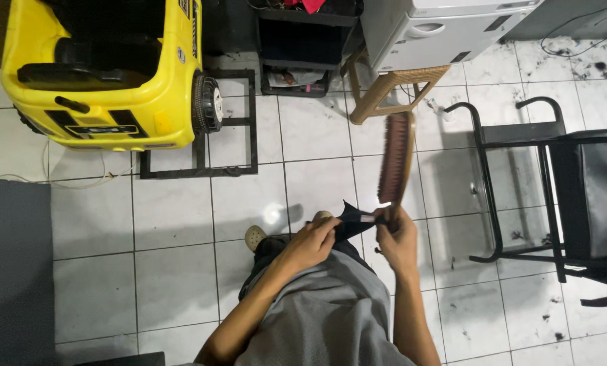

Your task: The person folds and wraps cloths around a wooden brush by hand.

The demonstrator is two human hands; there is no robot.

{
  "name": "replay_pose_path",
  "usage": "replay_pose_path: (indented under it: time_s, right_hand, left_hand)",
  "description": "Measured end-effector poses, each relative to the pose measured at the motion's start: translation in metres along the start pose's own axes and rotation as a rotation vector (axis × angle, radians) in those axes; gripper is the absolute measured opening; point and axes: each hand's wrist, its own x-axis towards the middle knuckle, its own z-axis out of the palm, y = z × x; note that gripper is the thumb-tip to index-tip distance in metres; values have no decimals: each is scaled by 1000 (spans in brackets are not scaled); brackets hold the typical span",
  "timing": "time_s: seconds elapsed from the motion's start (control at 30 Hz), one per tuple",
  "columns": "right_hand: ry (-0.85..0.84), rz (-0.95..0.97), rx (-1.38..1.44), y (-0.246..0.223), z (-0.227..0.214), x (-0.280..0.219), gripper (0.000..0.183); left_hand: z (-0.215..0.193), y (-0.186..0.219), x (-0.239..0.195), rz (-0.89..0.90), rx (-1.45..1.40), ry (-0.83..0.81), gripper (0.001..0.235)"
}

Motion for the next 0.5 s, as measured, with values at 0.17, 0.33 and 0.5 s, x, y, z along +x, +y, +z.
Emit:
replay_pose_path:
  time_s: [0.17,0.33,0.5]
  right_hand:
    - [87,39,136,4,-23,1,24]
    - [314,-200,-195,-10,-14,1,38]
    - [72,-3,518,4,-17,-2,57]
  left_hand:
    - [-21,37,19,120,117,-57,26]
    - [-18,66,32,-56,39,-202,19]
    - [-34,95,73,-138,-155,-52,21]
